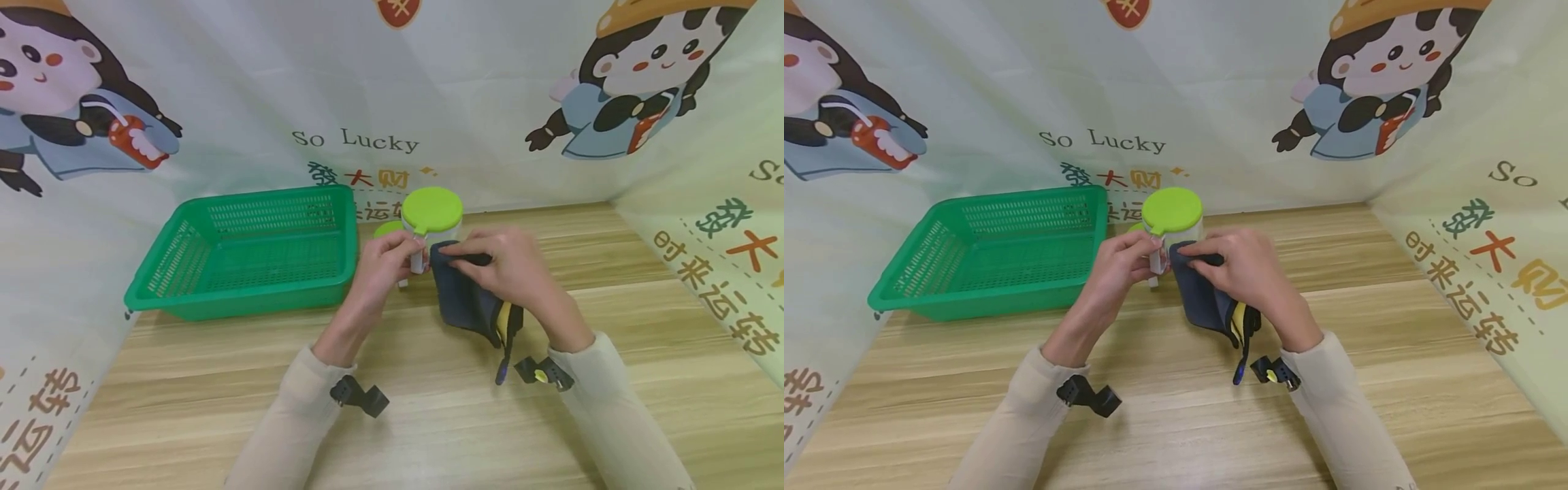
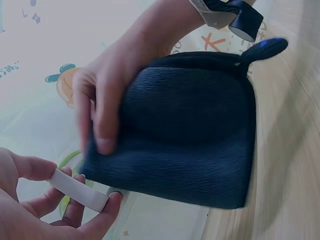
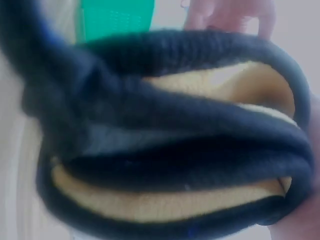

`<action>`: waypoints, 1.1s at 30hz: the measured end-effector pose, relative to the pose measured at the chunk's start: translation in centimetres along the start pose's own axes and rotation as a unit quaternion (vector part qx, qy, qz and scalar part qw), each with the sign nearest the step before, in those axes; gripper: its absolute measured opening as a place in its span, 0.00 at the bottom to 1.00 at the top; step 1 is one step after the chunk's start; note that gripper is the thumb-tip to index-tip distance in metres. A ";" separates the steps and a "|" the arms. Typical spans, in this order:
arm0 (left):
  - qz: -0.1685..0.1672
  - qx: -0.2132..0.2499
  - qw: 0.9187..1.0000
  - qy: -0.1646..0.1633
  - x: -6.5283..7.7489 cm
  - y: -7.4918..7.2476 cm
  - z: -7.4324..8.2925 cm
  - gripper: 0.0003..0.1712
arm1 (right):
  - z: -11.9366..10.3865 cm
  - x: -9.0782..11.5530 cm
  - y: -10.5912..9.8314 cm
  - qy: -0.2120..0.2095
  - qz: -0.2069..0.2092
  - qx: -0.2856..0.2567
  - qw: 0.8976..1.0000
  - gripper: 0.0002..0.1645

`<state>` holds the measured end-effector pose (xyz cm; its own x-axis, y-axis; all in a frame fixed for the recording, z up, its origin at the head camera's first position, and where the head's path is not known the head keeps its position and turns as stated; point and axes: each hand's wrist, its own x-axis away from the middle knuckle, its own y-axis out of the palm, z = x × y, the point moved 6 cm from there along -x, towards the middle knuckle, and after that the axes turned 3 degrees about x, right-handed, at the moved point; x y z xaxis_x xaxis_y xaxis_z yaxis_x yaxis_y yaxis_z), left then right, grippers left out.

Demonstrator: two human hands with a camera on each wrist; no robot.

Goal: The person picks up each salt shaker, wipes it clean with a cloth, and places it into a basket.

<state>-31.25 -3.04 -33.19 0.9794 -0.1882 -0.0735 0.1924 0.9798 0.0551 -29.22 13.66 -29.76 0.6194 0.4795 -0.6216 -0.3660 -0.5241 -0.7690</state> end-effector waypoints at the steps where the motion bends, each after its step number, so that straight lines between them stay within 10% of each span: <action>1: 0.001 -0.002 1.000 0.001 0.0 0.0 0.0 0.13 | -0.1 0.0 -0.3 -0.001 0.014 -0.004 1.000 0.12; 33: -0.056 0.049 0.997 -0.035 0.2 -0.1 0.3 0.12 | -0.4 -0.1 -0.1 -0.019 0.006 -0.010 1.000 0.12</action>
<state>-31.04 -3.18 -32.88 0.9527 -0.3036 -0.0144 0.3023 0.9417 0.1477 -28.97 13.37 -29.61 0.5887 0.4990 -0.6359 -0.3591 -0.5434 -0.7588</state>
